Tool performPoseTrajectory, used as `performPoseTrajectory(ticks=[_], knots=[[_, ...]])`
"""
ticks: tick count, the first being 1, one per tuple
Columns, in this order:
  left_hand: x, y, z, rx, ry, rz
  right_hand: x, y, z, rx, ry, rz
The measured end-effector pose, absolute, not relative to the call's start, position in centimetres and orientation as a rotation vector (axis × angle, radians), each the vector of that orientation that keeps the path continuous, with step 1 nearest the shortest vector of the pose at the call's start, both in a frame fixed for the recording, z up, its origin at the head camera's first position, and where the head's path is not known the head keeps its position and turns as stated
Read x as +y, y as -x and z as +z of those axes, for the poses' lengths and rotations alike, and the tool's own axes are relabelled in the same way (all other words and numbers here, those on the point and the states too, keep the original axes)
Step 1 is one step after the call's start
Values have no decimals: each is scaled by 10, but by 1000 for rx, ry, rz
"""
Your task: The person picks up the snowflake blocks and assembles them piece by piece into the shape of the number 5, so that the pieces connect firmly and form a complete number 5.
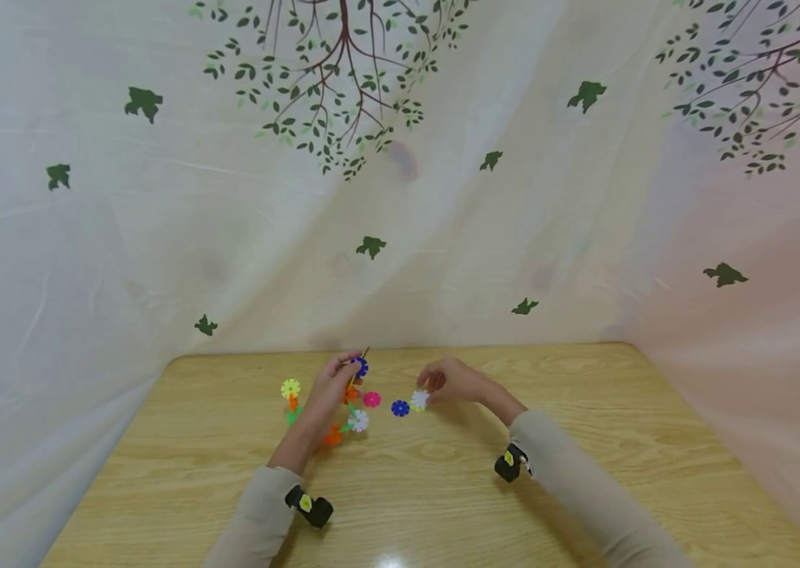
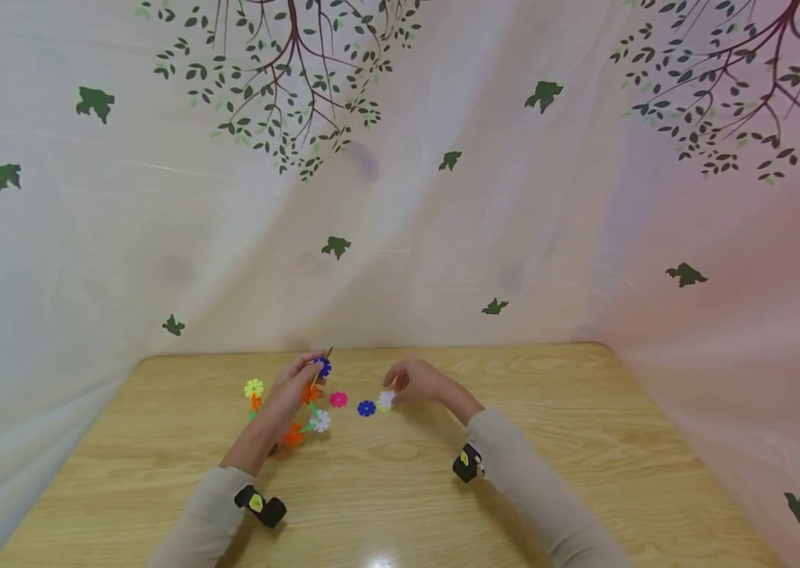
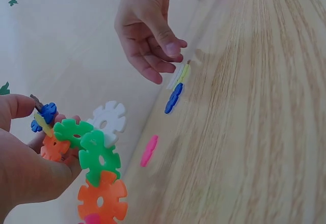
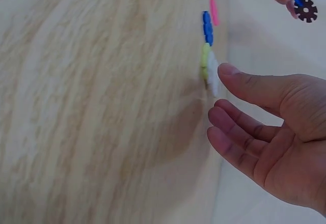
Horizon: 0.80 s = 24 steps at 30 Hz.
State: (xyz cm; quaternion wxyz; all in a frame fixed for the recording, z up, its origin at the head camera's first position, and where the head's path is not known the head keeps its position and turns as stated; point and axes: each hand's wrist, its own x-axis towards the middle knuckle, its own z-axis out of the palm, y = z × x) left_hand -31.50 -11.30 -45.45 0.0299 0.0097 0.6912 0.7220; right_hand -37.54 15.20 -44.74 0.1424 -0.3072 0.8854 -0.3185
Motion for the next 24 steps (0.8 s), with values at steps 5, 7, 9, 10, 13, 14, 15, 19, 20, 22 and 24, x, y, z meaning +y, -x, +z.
performPoseTrajectory(ticks=[5, 7, 9, 10, 13, 14, 15, 19, 20, 22, 24], knots=[[-116, 315, -454, 2127, -40, 2192, 151, 377, -455, 2568, 861, -876], [-116, 316, -454, 2123, -48, 2187, 150, 377, -457, 2573, 868, -867], [-117, 316, -454, 2121, -60, 2181, 149, 377, -457, 2573, 875, -867], [-117, 317, -454, 2121, -61, 2180, 149, 377, -457, 2572, 879, -868], [-117, 318, -454, 2105, -62, 2190, 148, 377, -457, 2574, 890, -862], [-117, 318, -454, 2102, -61, 2192, 148, 377, -457, 2574, 888, -860], [-117, 318, -454, 2097, -59, 2195, 148, 377, -457, 2577, 887, -858], [-117, 318, -454, 2089, -49, 2202, 147, 376, -457, 2584, 879, -853], [-117, 318, -454, 2089, -49, 2204, 147, 376, -458, 2585, 879, -855], [-117, 317, -454, 2089, -49, 2206, 148, 377, -459, 2588, 881, -862], [-116, 317, -453, 2098, -52, 2204, 148, 378, -461, 2598, 885, -867]])
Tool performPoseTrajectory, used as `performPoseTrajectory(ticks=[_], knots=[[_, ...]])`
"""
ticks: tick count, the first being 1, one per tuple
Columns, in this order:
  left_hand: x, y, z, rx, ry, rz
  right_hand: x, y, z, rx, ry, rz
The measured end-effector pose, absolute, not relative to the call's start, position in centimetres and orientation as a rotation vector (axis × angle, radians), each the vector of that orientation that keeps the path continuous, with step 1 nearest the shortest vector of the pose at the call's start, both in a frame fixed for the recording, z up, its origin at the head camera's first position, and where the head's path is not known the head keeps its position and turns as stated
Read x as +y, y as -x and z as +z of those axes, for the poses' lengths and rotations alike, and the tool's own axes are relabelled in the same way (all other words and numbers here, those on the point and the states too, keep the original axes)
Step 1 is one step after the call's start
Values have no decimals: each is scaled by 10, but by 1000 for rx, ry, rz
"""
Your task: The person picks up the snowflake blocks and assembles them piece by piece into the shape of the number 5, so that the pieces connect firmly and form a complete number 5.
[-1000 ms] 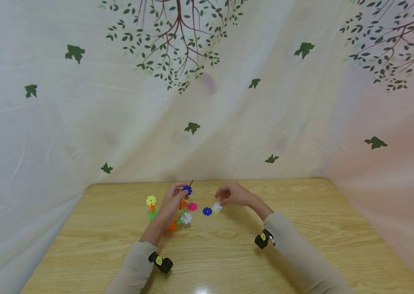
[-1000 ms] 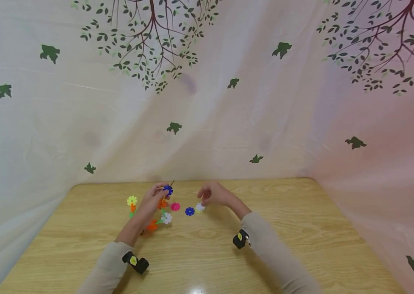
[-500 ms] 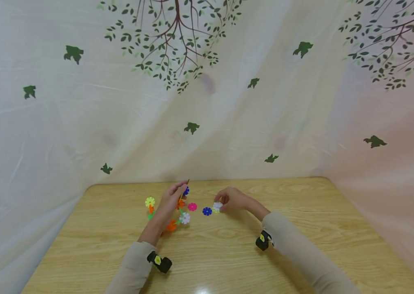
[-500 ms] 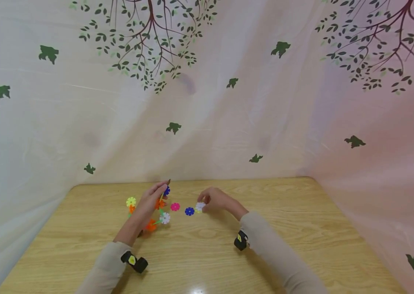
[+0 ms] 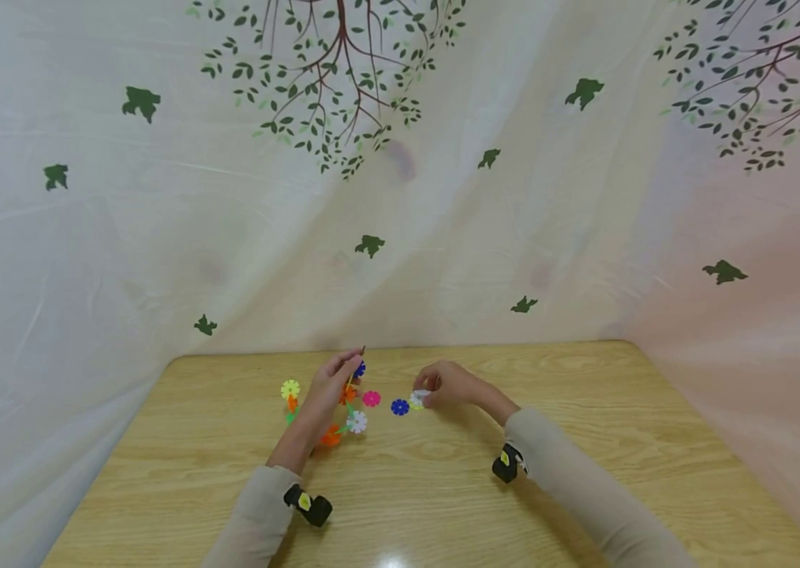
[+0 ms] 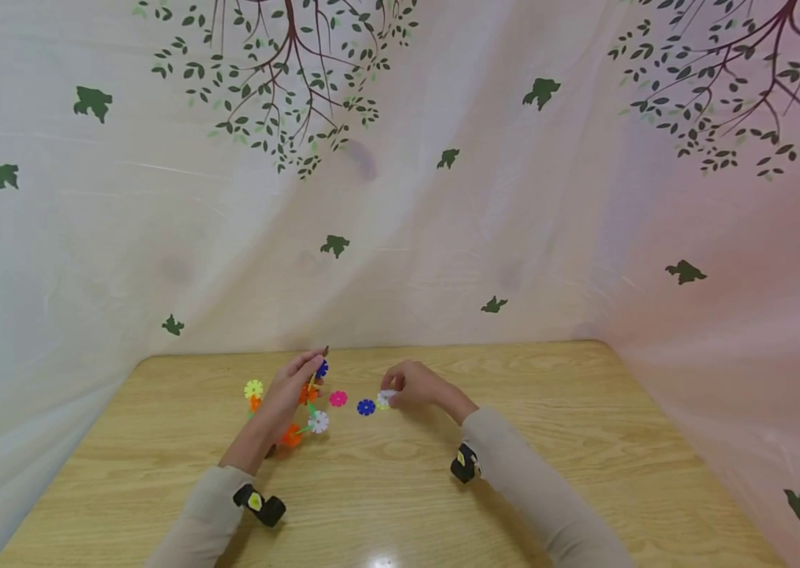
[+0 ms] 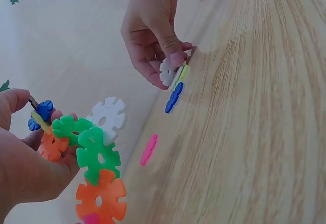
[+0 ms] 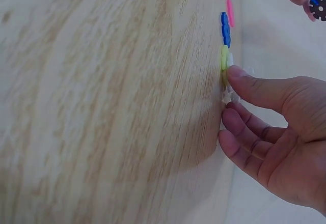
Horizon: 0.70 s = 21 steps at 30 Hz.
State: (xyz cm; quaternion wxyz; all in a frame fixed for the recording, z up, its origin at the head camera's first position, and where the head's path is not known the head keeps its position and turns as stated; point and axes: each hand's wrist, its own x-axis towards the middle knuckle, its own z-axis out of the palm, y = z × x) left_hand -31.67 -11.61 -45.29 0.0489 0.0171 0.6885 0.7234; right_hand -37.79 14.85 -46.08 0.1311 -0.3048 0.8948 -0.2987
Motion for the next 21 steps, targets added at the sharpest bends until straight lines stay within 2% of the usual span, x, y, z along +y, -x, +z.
performPoseTrajectory(ticks=[13, 21], knots=[[-117, 317, -456, 2134, -71, 2213, 143, 379, -467, 2700, 764, -1124], [-117, 319, -457, 2163, -152, 2176, 132, 373, -454, 2503, 688, -1638]])
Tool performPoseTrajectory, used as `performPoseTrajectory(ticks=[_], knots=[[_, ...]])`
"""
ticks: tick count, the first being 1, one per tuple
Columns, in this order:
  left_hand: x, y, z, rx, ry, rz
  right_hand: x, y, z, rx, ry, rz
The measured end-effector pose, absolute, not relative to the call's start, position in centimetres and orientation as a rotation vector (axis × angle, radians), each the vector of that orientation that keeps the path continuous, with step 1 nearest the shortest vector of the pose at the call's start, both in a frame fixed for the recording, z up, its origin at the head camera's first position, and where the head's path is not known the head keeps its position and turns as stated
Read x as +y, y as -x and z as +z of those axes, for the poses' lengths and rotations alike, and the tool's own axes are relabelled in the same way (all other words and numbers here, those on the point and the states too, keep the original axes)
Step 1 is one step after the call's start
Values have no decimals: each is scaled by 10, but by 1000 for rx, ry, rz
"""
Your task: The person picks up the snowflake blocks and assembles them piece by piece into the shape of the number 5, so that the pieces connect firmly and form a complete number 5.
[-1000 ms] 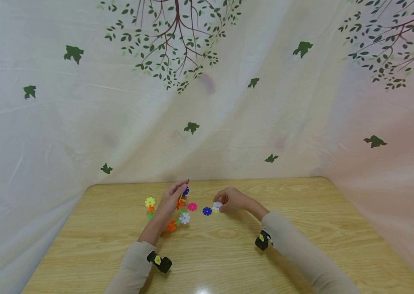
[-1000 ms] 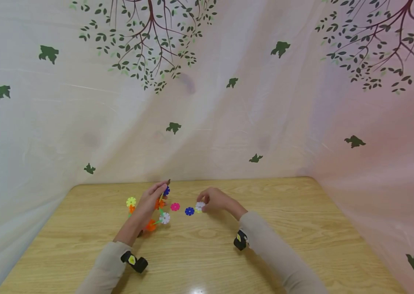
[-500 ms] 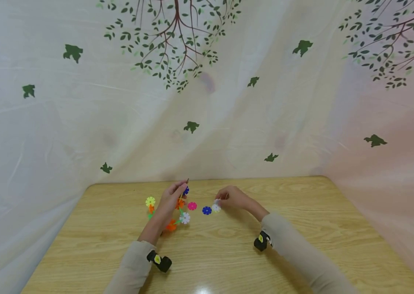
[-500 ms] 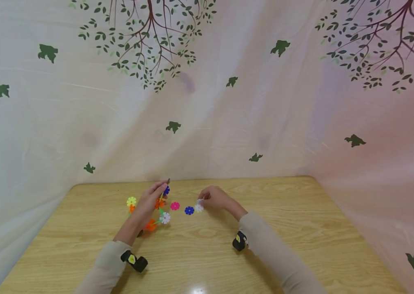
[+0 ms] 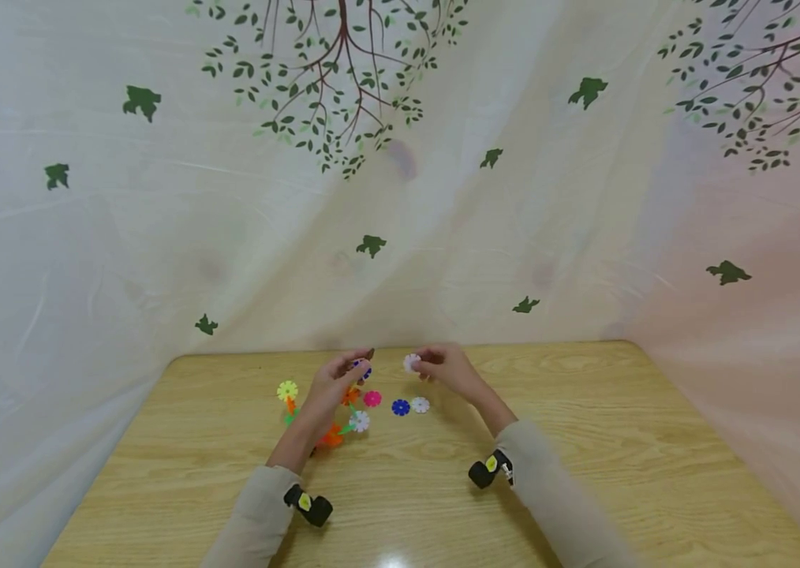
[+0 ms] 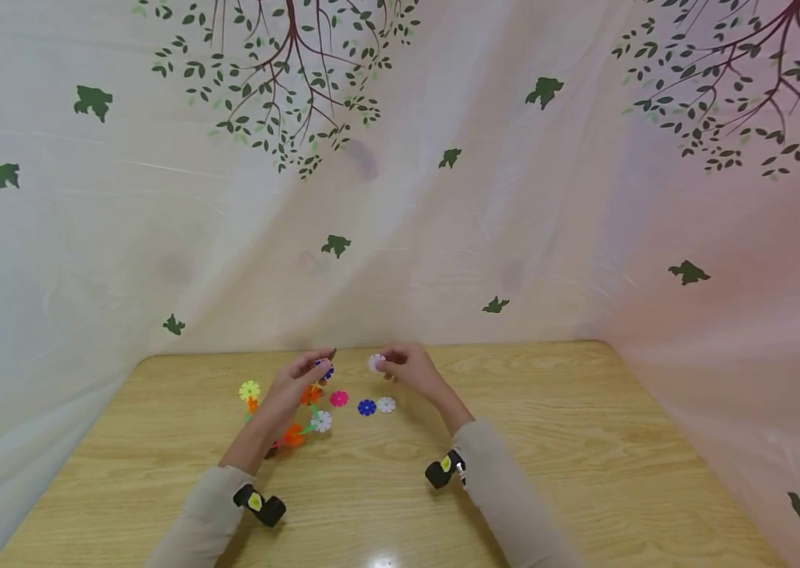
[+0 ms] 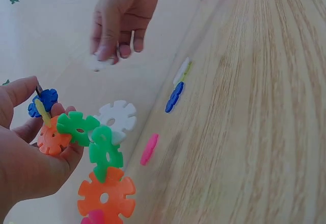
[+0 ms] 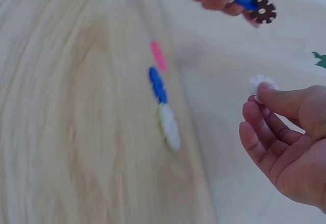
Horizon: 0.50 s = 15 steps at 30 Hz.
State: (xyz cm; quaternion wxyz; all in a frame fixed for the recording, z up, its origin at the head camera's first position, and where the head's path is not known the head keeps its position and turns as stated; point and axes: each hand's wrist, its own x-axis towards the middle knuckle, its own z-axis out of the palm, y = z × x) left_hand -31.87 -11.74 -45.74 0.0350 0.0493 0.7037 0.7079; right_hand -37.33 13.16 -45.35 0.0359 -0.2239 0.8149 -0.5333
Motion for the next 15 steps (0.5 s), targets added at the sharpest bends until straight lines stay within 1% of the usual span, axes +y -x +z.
performPoseTrajectory(ticks=[8, 15], knots=[[-115, 319, -458, 2143, -210, 2146, 112, 363, -438, 2365, 706, -1956], [-114, 320, -458, 2131, -207, 2135, 101, 356, -432, 2303, 693, -2043]])
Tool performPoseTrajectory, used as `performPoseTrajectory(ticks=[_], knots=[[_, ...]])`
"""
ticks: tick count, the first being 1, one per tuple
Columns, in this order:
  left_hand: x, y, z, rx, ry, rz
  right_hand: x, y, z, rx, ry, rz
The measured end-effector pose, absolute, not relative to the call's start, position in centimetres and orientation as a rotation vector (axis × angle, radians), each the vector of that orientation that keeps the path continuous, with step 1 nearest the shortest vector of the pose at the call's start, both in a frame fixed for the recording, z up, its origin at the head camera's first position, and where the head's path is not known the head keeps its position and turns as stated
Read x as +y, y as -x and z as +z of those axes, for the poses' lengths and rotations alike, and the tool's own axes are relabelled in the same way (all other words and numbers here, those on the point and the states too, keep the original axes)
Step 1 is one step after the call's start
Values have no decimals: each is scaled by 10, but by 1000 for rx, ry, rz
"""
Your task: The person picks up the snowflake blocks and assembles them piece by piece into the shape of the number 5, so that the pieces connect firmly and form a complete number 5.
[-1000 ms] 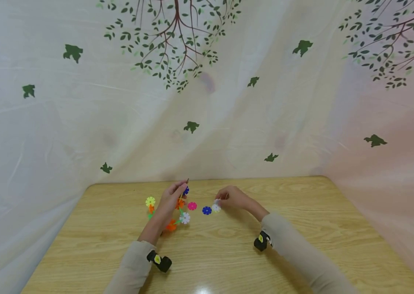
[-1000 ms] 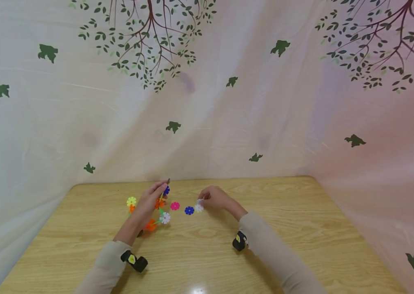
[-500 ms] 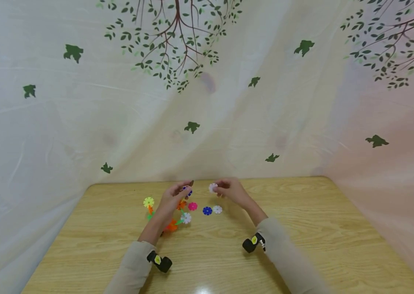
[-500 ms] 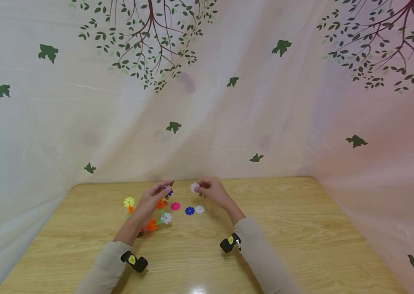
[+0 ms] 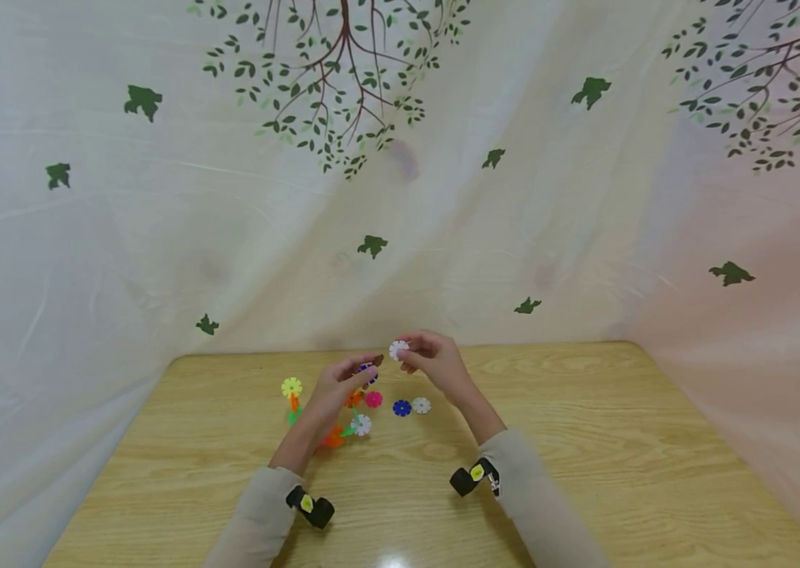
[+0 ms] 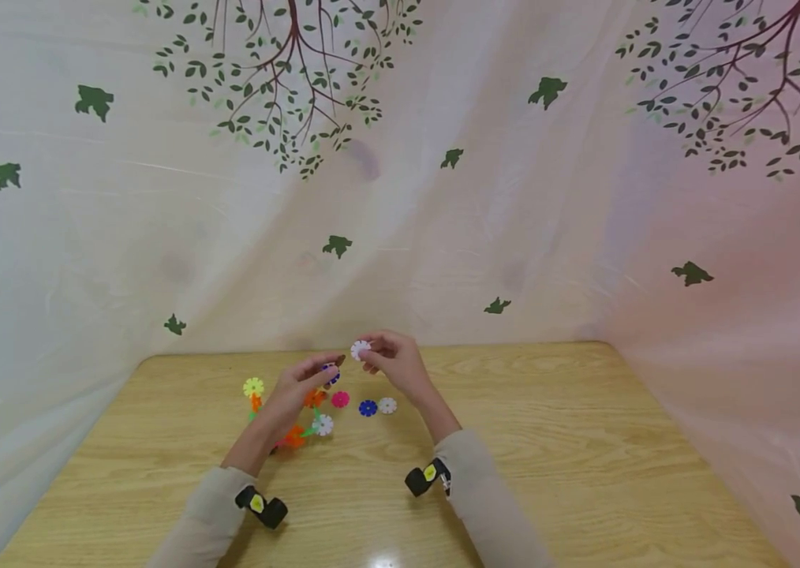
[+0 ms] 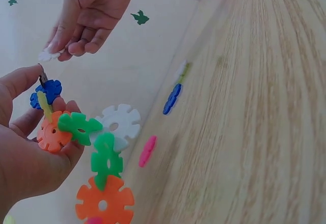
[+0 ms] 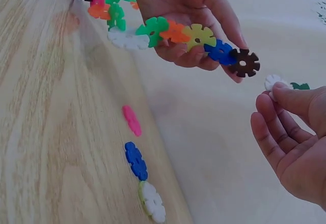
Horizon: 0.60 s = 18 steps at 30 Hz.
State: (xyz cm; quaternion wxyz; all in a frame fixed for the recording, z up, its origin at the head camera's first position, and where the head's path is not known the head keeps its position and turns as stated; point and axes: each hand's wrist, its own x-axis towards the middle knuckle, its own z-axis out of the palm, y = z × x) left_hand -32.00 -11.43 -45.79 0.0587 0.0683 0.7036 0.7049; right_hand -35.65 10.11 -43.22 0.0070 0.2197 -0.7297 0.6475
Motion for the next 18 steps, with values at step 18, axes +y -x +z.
performPoseTrajectory(ticks=[18], knots=[[-115, 315, -457, 2105, -273, 2099, 95, 350, -437, -2274, -682, 2060]])
